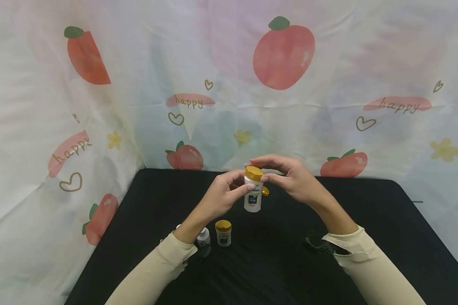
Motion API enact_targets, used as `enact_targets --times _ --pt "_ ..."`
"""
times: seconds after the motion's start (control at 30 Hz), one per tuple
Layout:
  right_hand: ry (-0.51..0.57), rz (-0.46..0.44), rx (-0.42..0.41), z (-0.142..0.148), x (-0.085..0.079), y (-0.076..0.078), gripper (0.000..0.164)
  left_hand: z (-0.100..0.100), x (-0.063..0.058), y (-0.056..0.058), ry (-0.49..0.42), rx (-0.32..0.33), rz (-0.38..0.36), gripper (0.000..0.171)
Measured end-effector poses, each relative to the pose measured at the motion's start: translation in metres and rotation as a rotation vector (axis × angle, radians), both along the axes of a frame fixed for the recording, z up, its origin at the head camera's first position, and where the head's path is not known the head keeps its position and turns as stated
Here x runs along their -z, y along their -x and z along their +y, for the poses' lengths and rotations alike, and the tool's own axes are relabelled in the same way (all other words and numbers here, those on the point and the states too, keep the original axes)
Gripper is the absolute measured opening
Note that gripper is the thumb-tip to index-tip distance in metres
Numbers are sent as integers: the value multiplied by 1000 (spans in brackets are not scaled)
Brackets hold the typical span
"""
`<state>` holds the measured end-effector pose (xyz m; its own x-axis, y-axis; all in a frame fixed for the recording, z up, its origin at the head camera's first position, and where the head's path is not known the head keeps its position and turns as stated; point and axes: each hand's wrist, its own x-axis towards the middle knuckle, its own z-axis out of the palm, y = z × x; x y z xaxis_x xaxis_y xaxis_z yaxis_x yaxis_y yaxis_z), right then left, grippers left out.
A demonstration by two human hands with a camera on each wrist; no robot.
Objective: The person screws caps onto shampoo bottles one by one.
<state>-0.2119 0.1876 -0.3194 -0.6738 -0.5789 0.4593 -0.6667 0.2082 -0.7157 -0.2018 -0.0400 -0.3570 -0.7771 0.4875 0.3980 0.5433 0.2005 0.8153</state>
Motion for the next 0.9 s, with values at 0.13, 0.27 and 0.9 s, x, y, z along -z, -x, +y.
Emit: enact_targets --times 0.13,0.27,0.9 --pt "17 -16 -40 0 3 1 46 0 0 0 10 3 1 32" --pt "72 -24 -87 -2 8 2 46 -1 0 -1 16 13 -17 31" --pt "46 69 -4 -10 3 -5 44 1 -23 -21 2 -47 -12 25"
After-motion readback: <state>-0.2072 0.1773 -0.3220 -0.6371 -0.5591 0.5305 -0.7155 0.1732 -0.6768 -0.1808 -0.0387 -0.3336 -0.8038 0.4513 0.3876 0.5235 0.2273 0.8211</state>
